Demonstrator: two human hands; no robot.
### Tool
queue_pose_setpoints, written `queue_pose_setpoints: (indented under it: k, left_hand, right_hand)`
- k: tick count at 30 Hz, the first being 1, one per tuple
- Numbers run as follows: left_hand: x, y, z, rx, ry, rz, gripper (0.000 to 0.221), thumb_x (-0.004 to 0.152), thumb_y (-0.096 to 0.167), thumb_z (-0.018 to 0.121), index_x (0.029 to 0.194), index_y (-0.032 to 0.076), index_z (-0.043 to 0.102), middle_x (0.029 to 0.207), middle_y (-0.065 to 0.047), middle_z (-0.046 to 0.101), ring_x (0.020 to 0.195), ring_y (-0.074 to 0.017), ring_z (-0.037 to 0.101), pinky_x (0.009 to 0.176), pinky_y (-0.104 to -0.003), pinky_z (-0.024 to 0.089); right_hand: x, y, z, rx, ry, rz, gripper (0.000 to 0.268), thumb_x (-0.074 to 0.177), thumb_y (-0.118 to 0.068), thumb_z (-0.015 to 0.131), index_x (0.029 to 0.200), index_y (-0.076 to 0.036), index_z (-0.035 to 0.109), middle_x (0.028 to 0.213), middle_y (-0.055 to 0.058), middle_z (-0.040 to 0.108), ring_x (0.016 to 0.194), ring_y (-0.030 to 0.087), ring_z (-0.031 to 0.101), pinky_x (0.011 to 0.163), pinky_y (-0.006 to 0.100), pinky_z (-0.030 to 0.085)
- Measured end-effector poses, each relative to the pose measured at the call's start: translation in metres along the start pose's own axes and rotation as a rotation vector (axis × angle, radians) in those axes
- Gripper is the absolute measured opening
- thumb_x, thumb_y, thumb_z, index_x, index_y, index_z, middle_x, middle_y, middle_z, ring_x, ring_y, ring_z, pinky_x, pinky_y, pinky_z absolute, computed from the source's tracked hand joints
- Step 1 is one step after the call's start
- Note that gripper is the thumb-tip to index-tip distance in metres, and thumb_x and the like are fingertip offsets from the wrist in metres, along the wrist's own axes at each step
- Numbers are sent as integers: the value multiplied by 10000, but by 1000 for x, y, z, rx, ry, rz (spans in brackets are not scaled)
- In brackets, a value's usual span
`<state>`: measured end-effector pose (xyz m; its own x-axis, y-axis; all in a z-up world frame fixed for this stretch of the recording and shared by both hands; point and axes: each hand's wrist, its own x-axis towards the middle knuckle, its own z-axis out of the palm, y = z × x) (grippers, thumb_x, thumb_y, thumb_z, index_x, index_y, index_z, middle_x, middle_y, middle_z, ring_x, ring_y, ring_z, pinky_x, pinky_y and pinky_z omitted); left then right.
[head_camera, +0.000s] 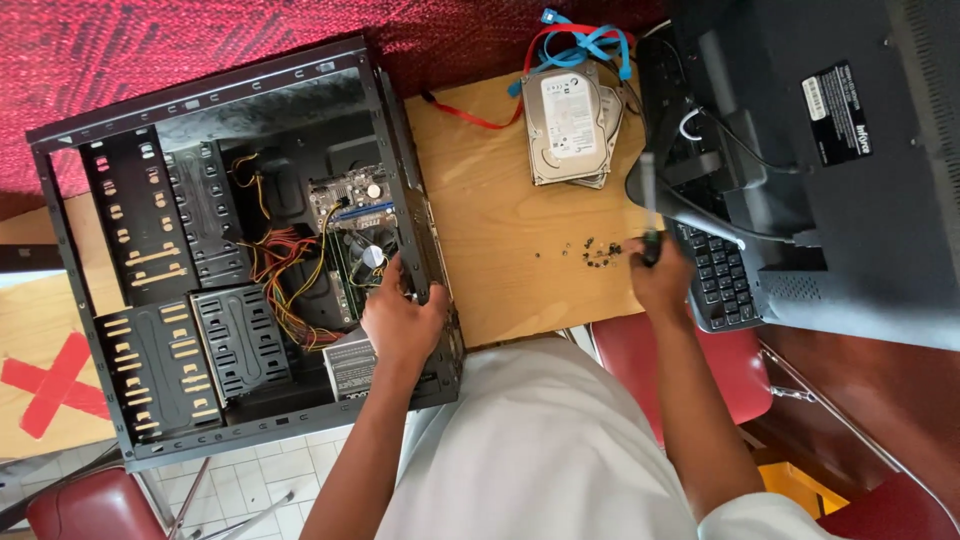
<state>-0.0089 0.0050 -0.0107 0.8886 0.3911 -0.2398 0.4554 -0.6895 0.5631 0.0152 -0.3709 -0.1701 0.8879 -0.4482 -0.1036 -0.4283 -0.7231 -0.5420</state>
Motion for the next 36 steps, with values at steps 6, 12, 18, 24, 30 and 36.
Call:
queue_pose_setpoints:
  k: [6, 12, 18, 24, 30, 36]
  left_hand:
    - [1, -3, 2, 7, -3, 1, 727, 792, 369, 735, 1459, 103, 620, 992, -186, 792, 883, -408, 769, 816, -610, 591]
    - [2, -4, 3, 32, -17, -14, 741, 789, 403, 722, 1465, 119, 621, 991, -185, 795, 869, -430, 762, 809, -604, 586]
    - [4, -9, 6, 21, -12, -1, 722, 803, 377, 727, 1468, 121, 616, 984, -181, 797, 851, -416, 769, 798, -603, 585]
    - [6, -4, -1, -66, -76, -4, 697, 810, 316, 713, 1456, 78, 602, 997, -228, 787, 871, -446, 762, 802, -580, 591]
    - [4, 29, -47, -238, -253, 47, 1153, 813, 206, 814, 1663, 3, 61, 1485, -407, 472, 1315, -556, 547, 1068, -645, 505]
    - [-38, -10, -63, -468, -133, 812, 662, 861, 111, 831, 1472, 47, 585, 1255, -175, 643, 1187, -394, 643, 1036, -494, 518]
  right_hand:
    - [-3, 2, -15, 94, 10, -18, 170, 746, -177, 820, 864, -219, 704, 814, -55, 747, 739, 324, 708, 718, 419, 530]
    - [0, -2, 15, 72, 51, -132, 246, 713, -205, 884, 829, -140, 677, 689, 84, 682, 733, 373, 712, 681, 442, 560]
    - [0, -12, 9, 150, -75, -54, 192, 779, -168, 822, 846, -144, 644, 655, 67, 655, 709, 353, 705, 663, 450, 557]
    - [9, -4, 8, 222, -167, 14, 191, 826, -178, 811, 933, -132, 660, 758, 80, 686, 731, 303, 705, 669, 427, 554]
    - [-36, -93, -54, 296, -186, 162, 259, 780, -176, 827, 951, -97, 649, 871, 117, 740, 759, 280, 720, 672, 371, 554]
    - [-134, -167, -53, 779, -596, 25, 334, 737, -237, 901, 920, -53, 691, 764, 110, 699, 702, 200, 666, 660, 363, 547]
